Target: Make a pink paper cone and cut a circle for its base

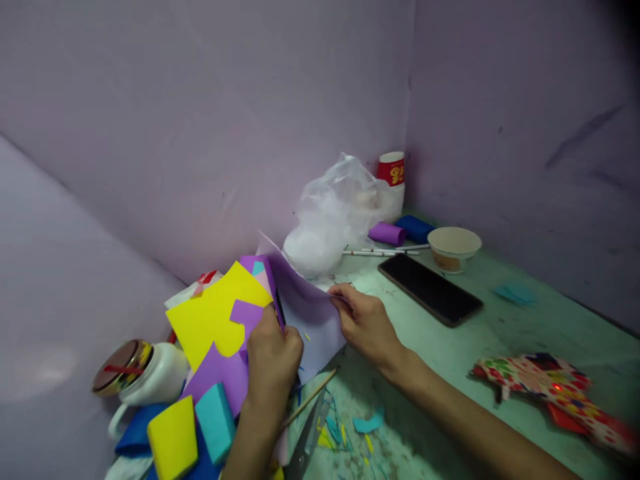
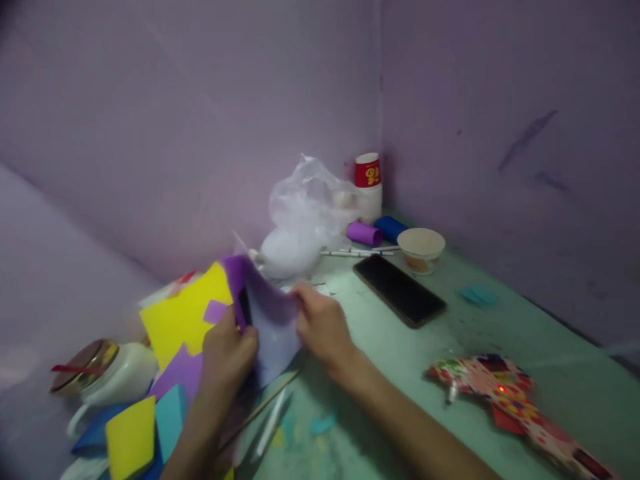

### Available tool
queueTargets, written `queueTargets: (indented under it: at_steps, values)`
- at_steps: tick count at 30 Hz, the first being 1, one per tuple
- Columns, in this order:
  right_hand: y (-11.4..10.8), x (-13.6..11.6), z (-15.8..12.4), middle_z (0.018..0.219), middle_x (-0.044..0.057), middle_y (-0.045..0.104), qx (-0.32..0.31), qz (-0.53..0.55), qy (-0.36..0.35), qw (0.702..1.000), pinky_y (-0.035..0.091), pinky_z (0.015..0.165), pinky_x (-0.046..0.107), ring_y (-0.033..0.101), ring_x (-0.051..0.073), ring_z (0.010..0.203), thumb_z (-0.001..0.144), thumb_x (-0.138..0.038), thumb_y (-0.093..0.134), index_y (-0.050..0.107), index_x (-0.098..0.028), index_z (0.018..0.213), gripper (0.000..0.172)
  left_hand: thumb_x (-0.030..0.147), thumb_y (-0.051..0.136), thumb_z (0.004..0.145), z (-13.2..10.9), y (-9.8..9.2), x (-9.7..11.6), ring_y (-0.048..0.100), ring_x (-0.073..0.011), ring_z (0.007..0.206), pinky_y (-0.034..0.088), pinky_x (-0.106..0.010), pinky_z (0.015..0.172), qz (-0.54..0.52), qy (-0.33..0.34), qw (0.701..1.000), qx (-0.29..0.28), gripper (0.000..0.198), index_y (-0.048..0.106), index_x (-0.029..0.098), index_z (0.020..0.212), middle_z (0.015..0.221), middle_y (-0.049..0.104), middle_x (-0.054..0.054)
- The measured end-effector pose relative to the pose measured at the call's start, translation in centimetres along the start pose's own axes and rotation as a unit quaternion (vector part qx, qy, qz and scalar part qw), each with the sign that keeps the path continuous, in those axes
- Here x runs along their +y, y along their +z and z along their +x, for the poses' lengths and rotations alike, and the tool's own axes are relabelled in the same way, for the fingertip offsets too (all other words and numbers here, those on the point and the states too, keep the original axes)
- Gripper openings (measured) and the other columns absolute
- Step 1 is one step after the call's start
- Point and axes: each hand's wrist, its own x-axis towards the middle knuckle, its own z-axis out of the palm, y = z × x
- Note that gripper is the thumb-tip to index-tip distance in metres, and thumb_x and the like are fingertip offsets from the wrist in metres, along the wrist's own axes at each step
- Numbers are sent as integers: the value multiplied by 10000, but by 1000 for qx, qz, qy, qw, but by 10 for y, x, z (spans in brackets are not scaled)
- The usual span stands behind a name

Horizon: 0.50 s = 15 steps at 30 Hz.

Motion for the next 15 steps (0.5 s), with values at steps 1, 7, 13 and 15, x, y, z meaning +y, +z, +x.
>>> queueTargets:
  at_steps: [1, 7, 13, 15]
  values:
    - [0, 3, 2, 784, 35, 710, 4, -2, 20, 1000, 466, 651, 282, 656, 195, 698, 800, -148, 480, 670, -200, 916, 229, 123, 472, 735, 0, -2, -2, 645, -240, 767, 384, -275, 606, -3, -3, 1000, 4, 156, 541, 179, 863, 791, 677, -88]
    - [-9, 25, 29, 836, 45, 723, 54, -35, 75, 995, 460, 680, 295, 656, 211, 759, 784, -206, 498, 678, -194, 914, 222, 143, 474, 720, 9, -18, -14, 638, -273, 769, 404, -306, 613, -11, -19, 1000, 18, 158, 559, 158, 853, 784, 668, -108]
    - [-3, 29, 47, 813, 71, 712, 83, -52, 85, 992, 445, 698, 323, 637, 234, 763, 746, -243, 519, 686, -167, 849, 211, 127, 455, 722, 0, 0, -4, 651, -217, 783, 448, -274, 649, -25, 38, 999, 16, 274, 573, 182, 962, 858, 688, -77]
    - [5, 29, 49, 789, 87, 703, 84, -51, 90, 991, 439, 690, 347, 628, 252, 747, 740, -259, 513, 687, -157, 844, 227, 121, 450, 724, -4, 8, -1, 653, -209, 822, 464, -263, 676, -23, 64, 998, 14, 316, 563, 178, 1014, 911, 687, -84]
